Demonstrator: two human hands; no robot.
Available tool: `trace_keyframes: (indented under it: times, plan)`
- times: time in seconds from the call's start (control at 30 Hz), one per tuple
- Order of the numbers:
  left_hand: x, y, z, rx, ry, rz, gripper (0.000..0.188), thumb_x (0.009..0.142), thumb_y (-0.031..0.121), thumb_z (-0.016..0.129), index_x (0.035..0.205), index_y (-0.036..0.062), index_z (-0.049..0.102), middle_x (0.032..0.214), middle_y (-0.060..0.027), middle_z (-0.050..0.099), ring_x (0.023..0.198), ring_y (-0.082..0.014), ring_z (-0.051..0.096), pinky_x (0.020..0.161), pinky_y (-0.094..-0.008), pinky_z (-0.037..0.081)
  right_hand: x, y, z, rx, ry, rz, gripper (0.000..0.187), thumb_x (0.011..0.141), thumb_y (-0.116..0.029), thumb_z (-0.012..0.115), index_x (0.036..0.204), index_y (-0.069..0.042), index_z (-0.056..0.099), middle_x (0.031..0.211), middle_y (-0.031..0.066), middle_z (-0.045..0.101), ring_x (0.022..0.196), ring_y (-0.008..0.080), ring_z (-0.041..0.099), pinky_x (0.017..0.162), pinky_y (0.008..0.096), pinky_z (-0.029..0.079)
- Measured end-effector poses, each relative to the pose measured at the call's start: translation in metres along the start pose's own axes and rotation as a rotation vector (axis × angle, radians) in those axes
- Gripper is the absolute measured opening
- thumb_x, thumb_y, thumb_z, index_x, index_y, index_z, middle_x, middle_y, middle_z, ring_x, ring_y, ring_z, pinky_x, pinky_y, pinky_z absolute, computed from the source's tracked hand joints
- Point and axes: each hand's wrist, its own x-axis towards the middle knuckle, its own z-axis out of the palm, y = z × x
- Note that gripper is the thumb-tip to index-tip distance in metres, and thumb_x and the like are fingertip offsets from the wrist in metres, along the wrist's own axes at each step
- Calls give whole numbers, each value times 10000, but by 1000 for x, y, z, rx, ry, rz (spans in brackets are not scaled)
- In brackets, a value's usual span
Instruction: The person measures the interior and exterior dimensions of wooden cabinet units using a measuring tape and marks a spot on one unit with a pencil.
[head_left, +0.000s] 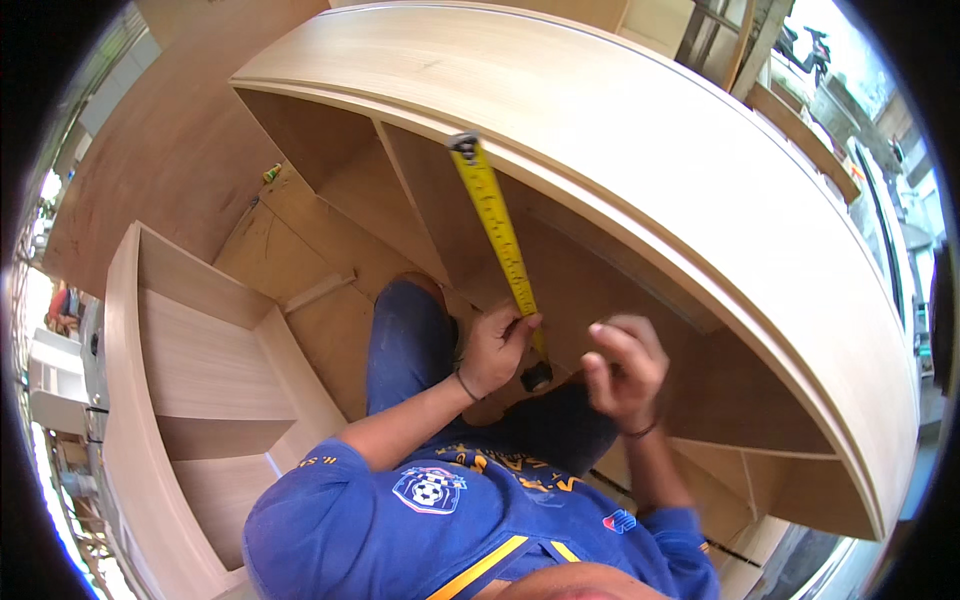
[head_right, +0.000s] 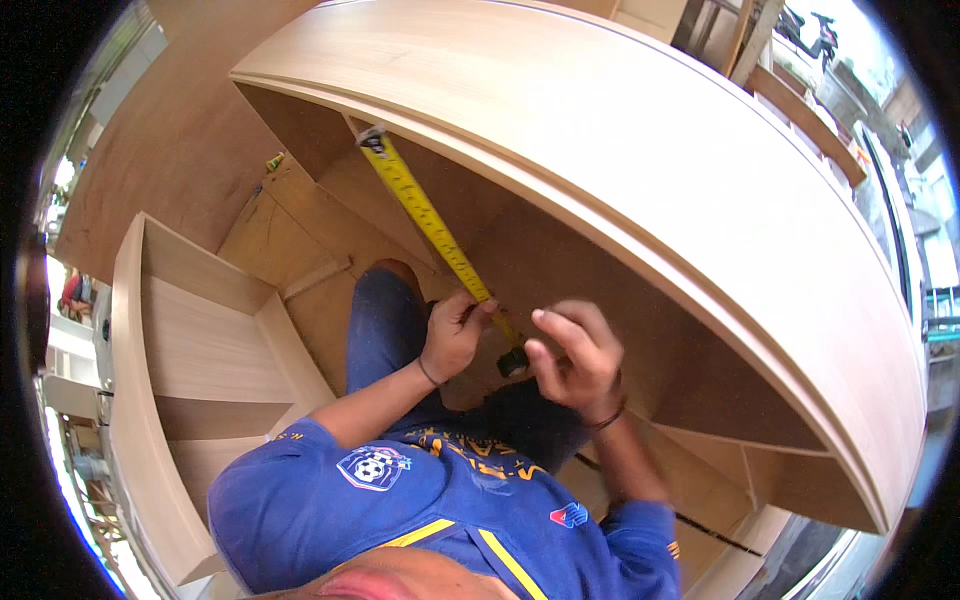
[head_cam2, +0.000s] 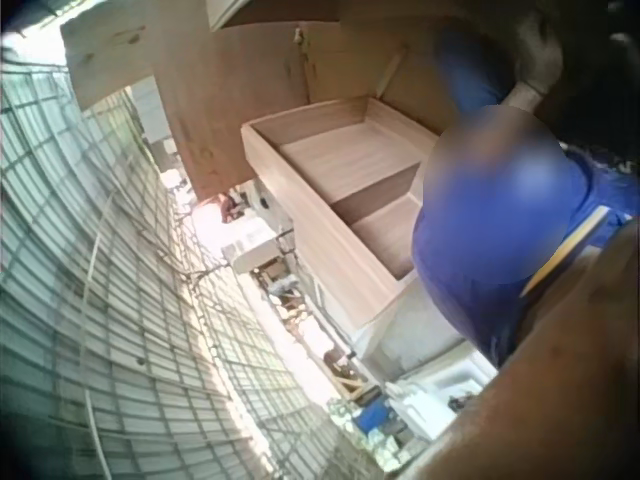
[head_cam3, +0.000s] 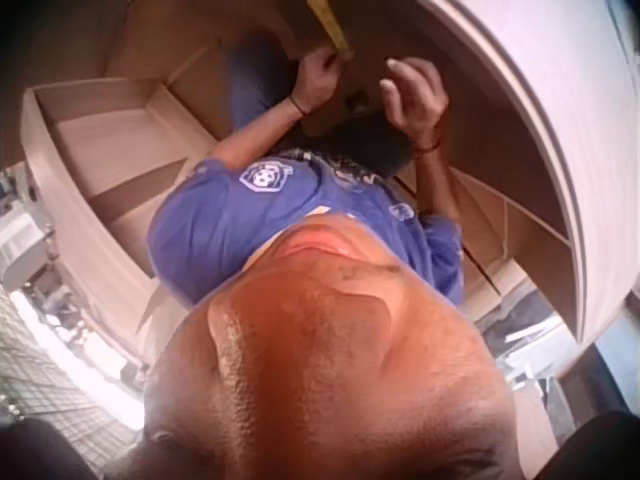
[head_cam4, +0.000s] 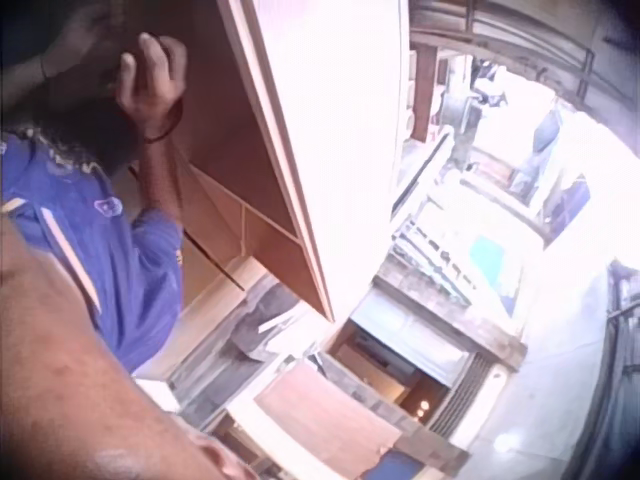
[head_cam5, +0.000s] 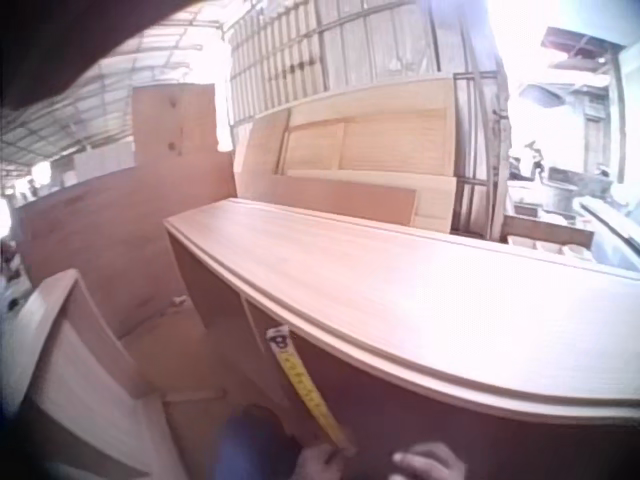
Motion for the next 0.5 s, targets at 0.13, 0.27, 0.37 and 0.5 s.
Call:
trace_keyframes:
  times: [0.13, 0.27, 0.37, 0.5]
  plan:
    - [6, 16, 19, -382, 11, -44, 189, 949, 129, 521, 953, -50, 582, 825, -67, 621, 856, -178, 653, 722, -270, 517, -98, 60, 59, 123, 13, 456, 438, 710, -139, 756, 1085, 4, 582, 994, 174, 606, 939, 310, 606, 822, 370, 482]
    - [-1, 10, 9, -167, -99, -17, 189, 954, 134, 511, 974, -45, 567, 940, -88, 612, 885, -207, 657, 764, -277, 533, -136, 62, 95, 108, -58, 544, 392, 746, -132, 724, 1076, 20, 577, 994, 188, 610, 966, 322, 605, 849, 380, 477]
    - [1, 9, 7, -216, -37, -7, 180, 958, 140, 503, 992, -29, 556, 941, -87, 606, 854, -207, 660, 738, -286, 544, -170, 75, 113, 41, -41, 589, 290, 785, -95, 669, 1038, 22, 591, 967, 193, 616, 932, 340, 607, 816, 384, 487]
    - [25, 25, -14, -497, 113, -132, 178, 956, 172, 511, 939, -2, 541, 848, -63, 582, 809, -221, 672, 657, -283, 544, -169, 56, 87, -15, -19, 608, 187, 837, -79, 597, 998, 16, 605, 939, 197, 615, 875, 371, 604, 765, 401, 491]
